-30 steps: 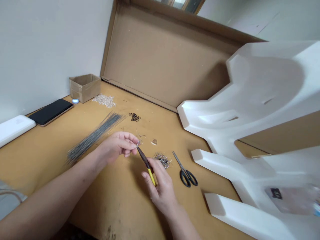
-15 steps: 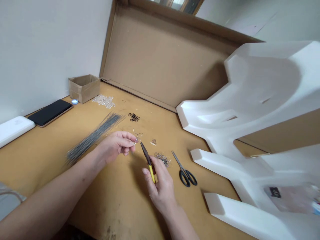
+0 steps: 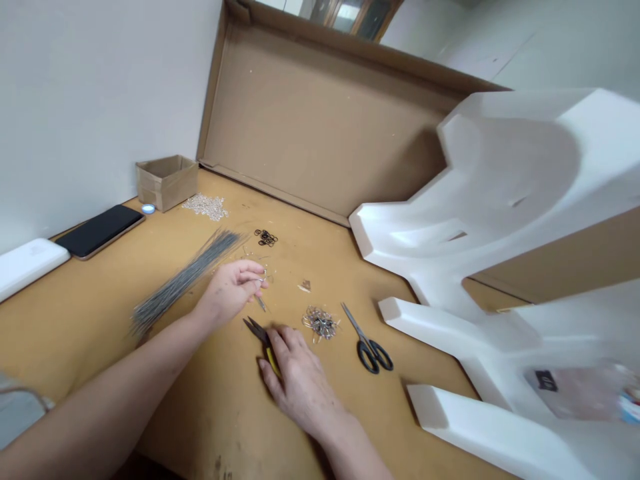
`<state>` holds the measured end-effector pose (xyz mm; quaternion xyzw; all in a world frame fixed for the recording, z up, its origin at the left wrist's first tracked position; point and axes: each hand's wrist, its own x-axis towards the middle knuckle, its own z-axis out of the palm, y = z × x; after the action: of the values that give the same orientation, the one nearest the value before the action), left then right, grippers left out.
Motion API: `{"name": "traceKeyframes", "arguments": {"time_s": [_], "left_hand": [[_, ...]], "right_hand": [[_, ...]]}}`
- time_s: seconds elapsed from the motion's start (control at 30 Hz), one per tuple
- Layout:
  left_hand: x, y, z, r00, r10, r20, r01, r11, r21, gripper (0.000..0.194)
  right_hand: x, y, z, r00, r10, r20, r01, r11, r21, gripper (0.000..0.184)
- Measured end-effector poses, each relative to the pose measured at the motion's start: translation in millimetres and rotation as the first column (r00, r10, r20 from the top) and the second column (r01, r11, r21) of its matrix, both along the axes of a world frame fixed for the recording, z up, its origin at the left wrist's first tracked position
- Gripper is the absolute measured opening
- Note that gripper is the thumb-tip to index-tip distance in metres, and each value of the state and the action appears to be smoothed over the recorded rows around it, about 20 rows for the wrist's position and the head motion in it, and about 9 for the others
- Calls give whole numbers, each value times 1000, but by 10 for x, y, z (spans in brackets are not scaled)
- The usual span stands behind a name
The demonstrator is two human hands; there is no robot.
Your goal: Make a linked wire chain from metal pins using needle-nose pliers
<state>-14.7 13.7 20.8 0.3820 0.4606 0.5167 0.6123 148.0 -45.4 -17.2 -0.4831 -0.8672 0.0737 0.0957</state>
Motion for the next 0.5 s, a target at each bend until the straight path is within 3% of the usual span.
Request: {"name": "traceKeyframes", "arguments": {"time_s": [0.2,0.5], "left_hand": [[45,-5,-8,998,45,-55,-42,998,44,17],[61,41,-206,993,44,-111,-24,984,177,13]], "right_hand": [[1,-17,-20,1000,18,15,-18,1000,-19,41],[-3,-5,83,1000,20,17,-18,997,-81,48]]}}
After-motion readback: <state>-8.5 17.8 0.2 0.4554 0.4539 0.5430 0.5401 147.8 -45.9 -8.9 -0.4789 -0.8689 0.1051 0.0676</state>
